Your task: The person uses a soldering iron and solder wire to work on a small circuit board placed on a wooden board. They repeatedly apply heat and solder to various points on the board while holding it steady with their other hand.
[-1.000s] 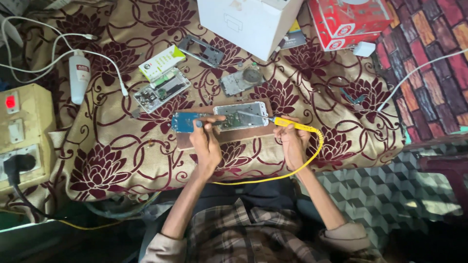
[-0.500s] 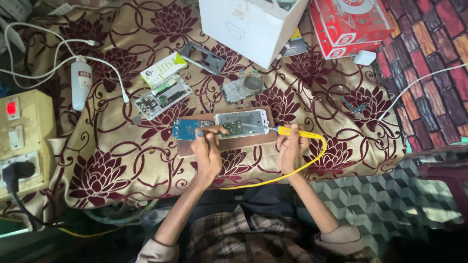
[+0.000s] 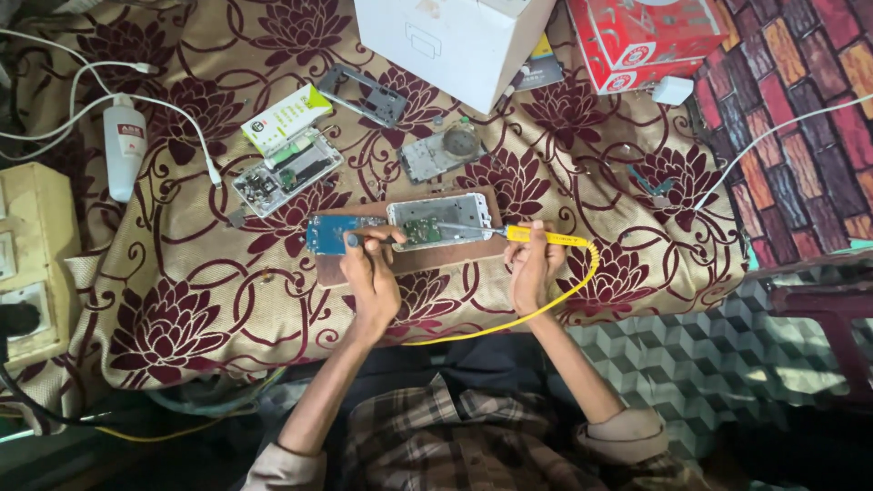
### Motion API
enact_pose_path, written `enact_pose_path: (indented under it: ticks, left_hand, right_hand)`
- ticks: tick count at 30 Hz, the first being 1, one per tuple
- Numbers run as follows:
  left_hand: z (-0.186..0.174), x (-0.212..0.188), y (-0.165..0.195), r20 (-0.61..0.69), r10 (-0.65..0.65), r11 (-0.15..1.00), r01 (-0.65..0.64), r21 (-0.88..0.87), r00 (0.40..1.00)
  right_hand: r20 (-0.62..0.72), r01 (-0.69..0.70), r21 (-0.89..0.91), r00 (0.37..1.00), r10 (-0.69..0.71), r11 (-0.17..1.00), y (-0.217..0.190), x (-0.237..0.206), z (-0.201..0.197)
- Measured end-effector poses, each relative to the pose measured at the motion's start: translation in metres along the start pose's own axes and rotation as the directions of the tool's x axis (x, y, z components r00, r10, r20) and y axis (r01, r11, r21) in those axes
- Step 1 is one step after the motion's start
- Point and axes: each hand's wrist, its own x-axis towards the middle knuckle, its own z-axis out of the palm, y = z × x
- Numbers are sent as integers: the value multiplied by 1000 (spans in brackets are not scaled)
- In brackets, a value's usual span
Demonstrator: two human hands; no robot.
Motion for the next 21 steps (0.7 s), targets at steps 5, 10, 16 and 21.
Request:
enact_pose_path:
  ticks: [5, 10, 16, 21]
  left_hand:
    - [1, 3, 2, -7, 19, 997, -19, -73, 1000]
    - [-3, 4, 6, 4, -33, 996, 33, 77, 999]
    - [-1, 0, 7, -11, -55, 998, 56, 41, 998]
    - [-1, 1, 0, -22, -40, 999, 41, 36, 999]
  right_hand:
    - [-79, 10, 15, 997, -9, 1000, 3, 2, -2]
    - [-234, -37, 60, 971, 50, 998, 9, 5, 0]
    - [-209, -57, 49, 976, 66, 997, 7, 0, -9]
    - [-145, -6, 3, 989, 6, 1000, 11, 0, -9]
